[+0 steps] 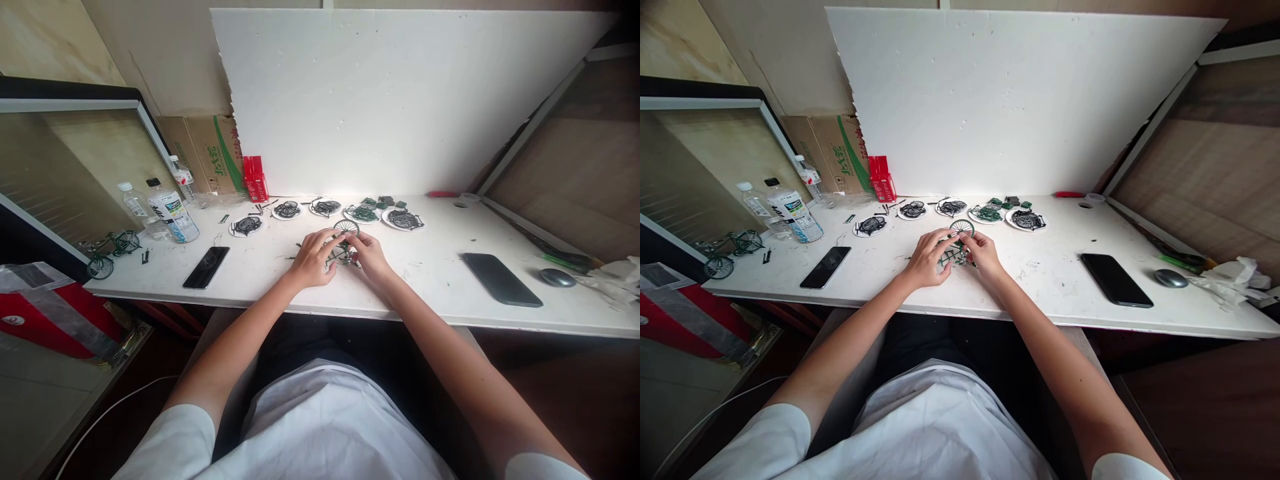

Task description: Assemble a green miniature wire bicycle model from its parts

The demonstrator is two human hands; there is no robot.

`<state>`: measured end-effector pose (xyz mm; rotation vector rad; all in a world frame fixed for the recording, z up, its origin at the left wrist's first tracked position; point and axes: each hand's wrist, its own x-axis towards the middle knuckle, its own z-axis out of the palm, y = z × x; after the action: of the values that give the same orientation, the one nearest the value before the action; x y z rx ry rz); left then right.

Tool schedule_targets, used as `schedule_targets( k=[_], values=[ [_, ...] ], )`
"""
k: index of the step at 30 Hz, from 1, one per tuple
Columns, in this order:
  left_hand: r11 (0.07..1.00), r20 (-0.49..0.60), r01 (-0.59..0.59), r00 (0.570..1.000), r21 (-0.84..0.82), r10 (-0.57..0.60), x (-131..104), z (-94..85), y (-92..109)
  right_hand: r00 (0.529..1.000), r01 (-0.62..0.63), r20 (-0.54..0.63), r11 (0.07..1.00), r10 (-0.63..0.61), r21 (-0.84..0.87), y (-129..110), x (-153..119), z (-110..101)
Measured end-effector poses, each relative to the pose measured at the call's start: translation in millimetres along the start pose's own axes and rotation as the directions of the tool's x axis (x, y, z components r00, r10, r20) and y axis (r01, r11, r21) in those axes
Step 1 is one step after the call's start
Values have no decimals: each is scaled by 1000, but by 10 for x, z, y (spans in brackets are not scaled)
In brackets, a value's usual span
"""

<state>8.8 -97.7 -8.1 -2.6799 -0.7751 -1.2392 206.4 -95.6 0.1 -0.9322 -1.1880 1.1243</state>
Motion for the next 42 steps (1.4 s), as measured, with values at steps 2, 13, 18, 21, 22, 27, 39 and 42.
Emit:
schedule_targets(
  k=[2,13,18,21,22,27,39,42],
  values=[
    [997,29,-19,999,-70,21,-3,-20,12,998,31,-48,999,-32,-28,13,13,-10],
    [817,-160,296,893,-495,-421,25,105,-132,917,392,84,838,-391,-380,78,-5,3],
    [688,-68,332,872,-645,-485,75,63,-83,836,530,181,678,-517,-509,63,-30,-1],
    [601,-28,336,858,-725,-513,90,71,-65,820,559,198,678,-537,-477,65,-43,3],
    [581,-15,337,856,-741,-516,92,77,-62,815,567,199,680,-543,-465,71,-46,3],
    [493,64,364,849,-790,-524,94,105,-63,759,617,190,593,-623,-518,134,-31,-22],
    [71,251,413,672,-908,-697,139,102,6,738,594,260,418,-622,-688,100,-97,26],
    [-48,344,436,632,-899,-695,101,126,5,741,585,213,456,-637,-671,133,-88,34]
  ],
)
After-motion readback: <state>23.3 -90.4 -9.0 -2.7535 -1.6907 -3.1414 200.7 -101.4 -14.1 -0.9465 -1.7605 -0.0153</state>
